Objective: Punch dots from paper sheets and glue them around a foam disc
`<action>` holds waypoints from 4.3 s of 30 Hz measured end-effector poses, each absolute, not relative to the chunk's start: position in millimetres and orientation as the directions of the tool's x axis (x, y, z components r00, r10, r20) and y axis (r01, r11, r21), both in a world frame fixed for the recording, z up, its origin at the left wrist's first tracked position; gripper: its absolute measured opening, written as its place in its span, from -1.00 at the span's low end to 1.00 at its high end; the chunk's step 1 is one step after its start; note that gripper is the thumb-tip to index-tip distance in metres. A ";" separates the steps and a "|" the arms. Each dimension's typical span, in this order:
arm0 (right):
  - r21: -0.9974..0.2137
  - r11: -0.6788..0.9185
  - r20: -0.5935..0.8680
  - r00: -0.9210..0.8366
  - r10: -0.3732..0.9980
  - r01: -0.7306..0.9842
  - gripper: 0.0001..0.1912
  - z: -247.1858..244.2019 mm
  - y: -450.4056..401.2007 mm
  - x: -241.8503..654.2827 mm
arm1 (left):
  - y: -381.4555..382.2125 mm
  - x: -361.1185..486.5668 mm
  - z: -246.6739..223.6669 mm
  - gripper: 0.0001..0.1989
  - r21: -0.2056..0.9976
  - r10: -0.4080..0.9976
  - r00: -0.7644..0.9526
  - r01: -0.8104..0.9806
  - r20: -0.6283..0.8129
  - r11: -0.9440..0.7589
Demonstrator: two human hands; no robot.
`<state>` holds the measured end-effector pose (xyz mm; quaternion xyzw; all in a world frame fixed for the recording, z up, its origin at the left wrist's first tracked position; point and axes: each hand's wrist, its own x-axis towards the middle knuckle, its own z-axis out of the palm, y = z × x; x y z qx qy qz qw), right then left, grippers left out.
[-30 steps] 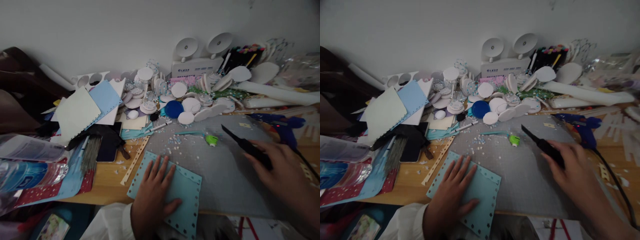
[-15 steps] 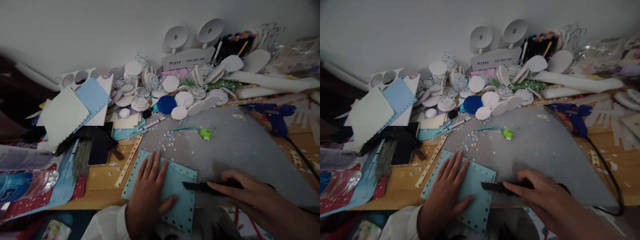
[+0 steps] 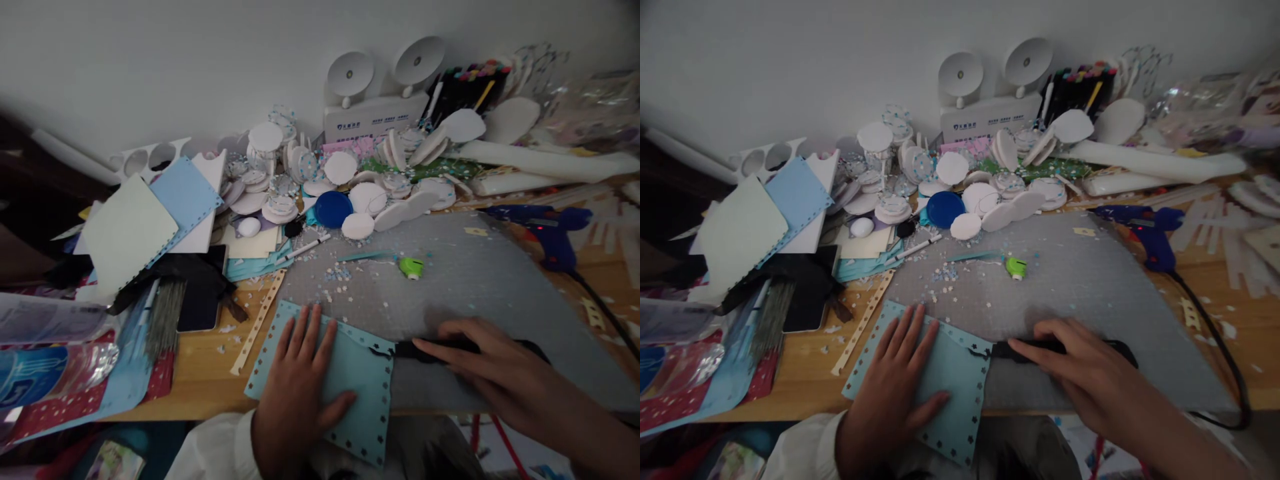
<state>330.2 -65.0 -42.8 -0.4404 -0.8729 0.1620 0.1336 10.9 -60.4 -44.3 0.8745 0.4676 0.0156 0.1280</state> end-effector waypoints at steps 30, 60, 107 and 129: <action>-0.415 0.568 0.071 -0.597 0.799 0.711 -0.41 -39.2 -56.0 328.9 | -57.2 11.0 -41.9 -0.17 0.279 0.766 0.629 0.765 -0.131 -0.581; -0.401 0.576 0.088 -0.596 0.798 0.712 -0.42 -43.3 -46.2 301.4 | -58.6 10.4 -41.6 -0.10 0.317 0.760 0.639 0.750 -0.119 -0.581; -0.332 0.538 0.153 -0.519 0.841 0.775 -0.37 -46.8 -43.2 271.7 | -66.2 5.3 -50.9 0.07 0.253 0.793 0.609 0.770 -0.019 -0.585; -0.358 0.552 0.215 -0.509 0.834 0.753 -0.60 -49.6 -39.1 253.0 | -57.0 -11.7 -48.2 0.20 0.338 0.783 0.618 0.754 -0.070 -0.564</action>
